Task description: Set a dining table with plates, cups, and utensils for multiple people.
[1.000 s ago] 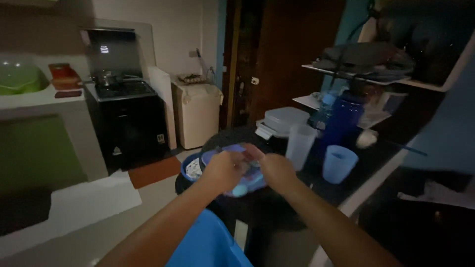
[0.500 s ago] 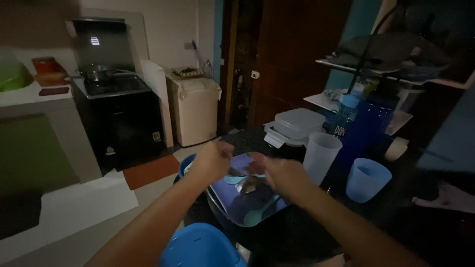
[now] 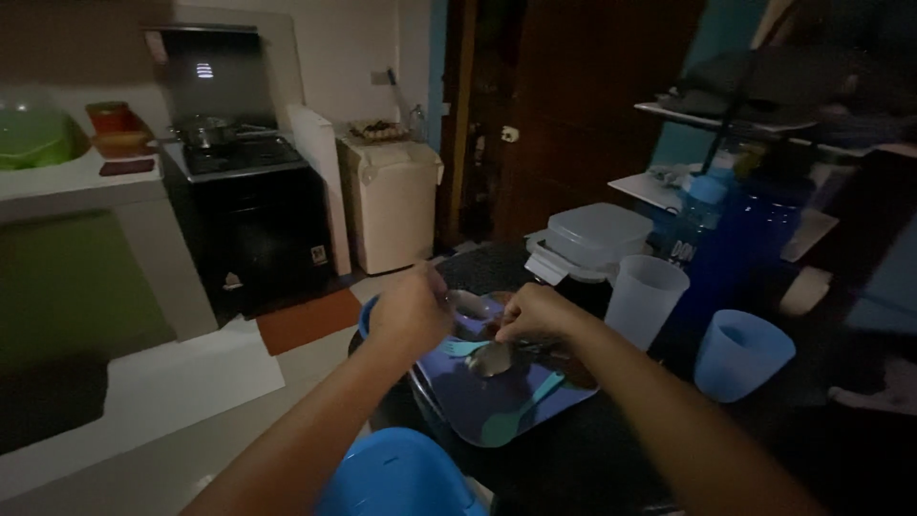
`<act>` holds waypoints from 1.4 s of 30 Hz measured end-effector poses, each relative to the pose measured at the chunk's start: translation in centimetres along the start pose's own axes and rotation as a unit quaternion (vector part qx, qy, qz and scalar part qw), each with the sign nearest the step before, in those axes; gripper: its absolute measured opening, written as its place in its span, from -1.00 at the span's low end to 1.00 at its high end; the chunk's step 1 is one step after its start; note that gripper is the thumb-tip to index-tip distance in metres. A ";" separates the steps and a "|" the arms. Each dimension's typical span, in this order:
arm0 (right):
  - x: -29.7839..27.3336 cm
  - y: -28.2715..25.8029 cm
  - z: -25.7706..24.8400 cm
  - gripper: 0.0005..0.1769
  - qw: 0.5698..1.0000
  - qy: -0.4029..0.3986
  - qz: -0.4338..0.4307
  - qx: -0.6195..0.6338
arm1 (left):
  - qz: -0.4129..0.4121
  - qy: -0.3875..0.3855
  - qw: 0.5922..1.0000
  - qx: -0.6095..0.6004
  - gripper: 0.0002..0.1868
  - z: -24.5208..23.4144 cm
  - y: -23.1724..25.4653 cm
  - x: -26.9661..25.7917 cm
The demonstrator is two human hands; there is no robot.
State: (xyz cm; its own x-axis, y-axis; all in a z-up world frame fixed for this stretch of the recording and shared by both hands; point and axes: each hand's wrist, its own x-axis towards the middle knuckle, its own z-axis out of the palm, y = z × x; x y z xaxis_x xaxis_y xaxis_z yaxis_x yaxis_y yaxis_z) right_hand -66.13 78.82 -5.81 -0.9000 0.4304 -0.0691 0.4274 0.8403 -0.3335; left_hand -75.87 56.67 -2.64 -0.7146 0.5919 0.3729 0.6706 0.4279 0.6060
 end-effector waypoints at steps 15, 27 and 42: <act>3.1 0.4 0.9 -0.60 0.997 -0.008 -0.019 -0.072 | 0.023 -0.163 0.974 0.154 -0.75 2.0 0.9 -1.5; 2.5 -0.7 0.0 -0.56 0.987 0.082 -0.003 -0.137 | 0.026 -0.129 0.986 0.105 -0.75 3.5 1.3 -1.7; 0.1 -3.8 -3.3 -0.59 0.942 0.245 -0.039 0.226 | 0.151 0.074 0.980 -0.106 -0.66 8.1 -0.6 1.0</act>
State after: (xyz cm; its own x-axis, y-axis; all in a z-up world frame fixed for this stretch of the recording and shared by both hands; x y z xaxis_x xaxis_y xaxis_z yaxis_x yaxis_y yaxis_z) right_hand -67.55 76.73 -1.44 -0.7326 0.5672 0.3763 0.1827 0.6964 -0.6940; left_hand -75.35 62.52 -8.38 -0.5214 0.5571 0.6463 0.8109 0.0879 0.5785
